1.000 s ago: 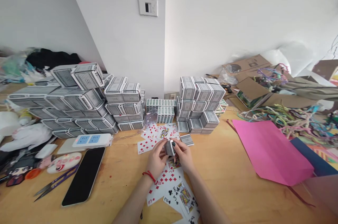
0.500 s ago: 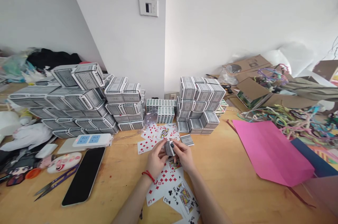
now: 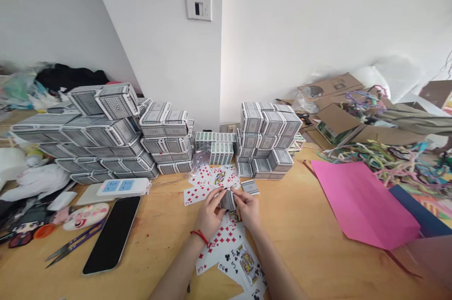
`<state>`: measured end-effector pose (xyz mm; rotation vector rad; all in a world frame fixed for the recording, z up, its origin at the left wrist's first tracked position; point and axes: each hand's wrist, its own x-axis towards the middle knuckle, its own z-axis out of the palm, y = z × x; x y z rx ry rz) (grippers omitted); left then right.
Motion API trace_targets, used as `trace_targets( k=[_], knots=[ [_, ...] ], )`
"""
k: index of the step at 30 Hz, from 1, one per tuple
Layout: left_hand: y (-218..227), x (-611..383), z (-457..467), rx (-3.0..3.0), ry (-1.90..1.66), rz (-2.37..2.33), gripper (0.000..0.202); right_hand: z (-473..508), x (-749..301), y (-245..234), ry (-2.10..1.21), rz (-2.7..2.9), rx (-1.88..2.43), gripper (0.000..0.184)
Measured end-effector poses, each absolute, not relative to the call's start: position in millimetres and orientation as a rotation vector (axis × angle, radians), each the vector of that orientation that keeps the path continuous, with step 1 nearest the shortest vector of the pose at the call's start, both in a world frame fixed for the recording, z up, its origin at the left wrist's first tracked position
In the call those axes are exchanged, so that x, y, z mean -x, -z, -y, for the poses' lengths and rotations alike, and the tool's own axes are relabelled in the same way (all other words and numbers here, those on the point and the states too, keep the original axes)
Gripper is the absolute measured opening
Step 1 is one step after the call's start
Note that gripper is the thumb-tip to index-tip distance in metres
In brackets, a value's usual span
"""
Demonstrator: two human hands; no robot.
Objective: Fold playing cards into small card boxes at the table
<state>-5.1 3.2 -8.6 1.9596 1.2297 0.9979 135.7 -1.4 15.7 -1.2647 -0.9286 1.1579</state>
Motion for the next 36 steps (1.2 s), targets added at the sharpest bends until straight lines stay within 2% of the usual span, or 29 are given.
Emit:
trace_targets(
  k=[17,25,29,36],
  knots=[
    [0.5,8.3,-1.9,-1.945,-0.964,-1.112,0.06,-0.5,-142.6,-2.9,-1.174,1.143,1.243,0.032],
    [-1.1,4.9,-0.6,-1.909,-0.956,-1.142,0.062,2.6,-141.5,-2.9,-1.056,1.196,1.242,0.027],
    [2.4,3.7,-2.6,-1.849,-1.004,-1.198,0.062,3.8,-139.4,-2.0,-1.056,1.259,1.246,0.033],
    [6.6,5.0,-5.9,-1.912,-1.076,-1.235,0.058,3.1,-137.1,5.2,-0.856,1.464,1.316,0.031]
  ],
)
